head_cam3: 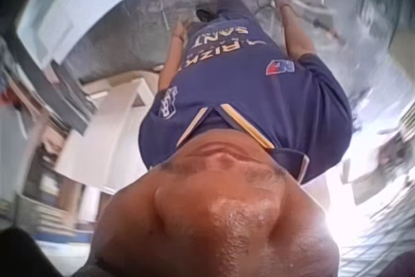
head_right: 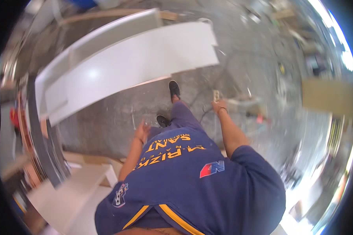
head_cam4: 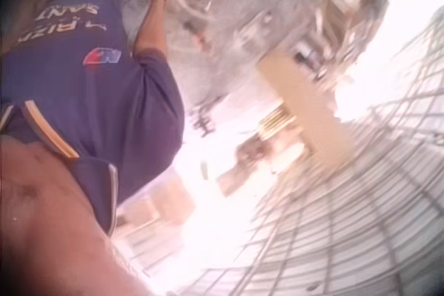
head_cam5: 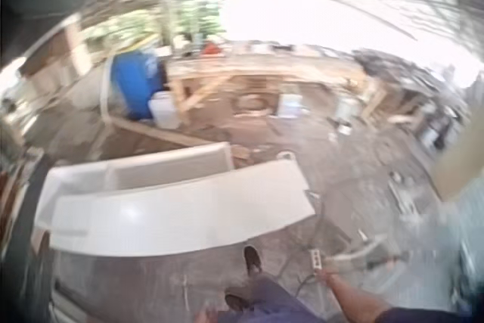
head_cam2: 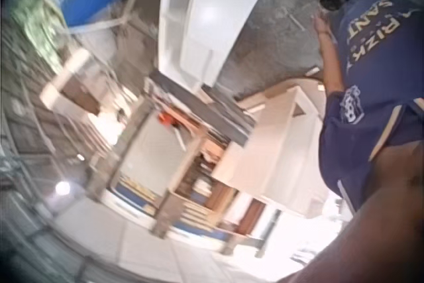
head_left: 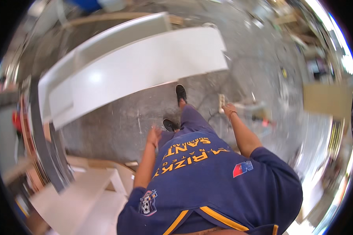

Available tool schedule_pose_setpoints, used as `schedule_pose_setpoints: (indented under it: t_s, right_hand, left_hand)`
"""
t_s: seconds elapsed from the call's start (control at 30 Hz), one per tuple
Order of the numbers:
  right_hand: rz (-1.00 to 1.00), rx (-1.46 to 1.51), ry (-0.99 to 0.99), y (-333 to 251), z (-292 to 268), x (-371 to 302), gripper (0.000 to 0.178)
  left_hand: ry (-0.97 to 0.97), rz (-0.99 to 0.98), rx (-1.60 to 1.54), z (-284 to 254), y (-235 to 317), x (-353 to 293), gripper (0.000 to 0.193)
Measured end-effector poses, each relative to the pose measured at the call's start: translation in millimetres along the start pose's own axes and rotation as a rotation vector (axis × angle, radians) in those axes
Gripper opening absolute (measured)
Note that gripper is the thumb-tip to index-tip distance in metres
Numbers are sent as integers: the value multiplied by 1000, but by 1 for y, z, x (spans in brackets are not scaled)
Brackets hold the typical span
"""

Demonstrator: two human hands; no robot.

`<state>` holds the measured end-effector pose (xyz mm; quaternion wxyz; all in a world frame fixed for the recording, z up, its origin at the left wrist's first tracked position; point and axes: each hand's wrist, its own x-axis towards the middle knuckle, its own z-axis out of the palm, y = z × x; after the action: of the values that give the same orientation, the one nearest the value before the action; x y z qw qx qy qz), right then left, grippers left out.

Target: The person sands the edges and surfaces of white wooden cabinet panels using an electric disc sander and then moves the larger assembly aside.

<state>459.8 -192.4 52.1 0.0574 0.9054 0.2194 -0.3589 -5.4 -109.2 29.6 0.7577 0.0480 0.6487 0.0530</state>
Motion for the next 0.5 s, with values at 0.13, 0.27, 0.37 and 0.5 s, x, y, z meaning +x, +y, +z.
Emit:
schedule_pose_setpoints:
  t_s: [0.13, 0.27, 0.37, 0.5]
  right_hand:
    - [139, 346, 46, 47, 9, 66, 52]
    - [424, 598, 221, 167, 61, 48, 45]
    - [664, 1022, -49, 163, 66, 60, 46]
    - [575, 1194, -108, 243, 63, 127, 44]
  left_hand:
    - [293, 99, 271, -123, -24, 124, 61]
    - [190, 234, 1431, -152, -67, 162, 63]
    - [382, 368, 1388, -161, -70, 130, 65]
    - [330, 398, 1425, -26, -41, 54, 60]
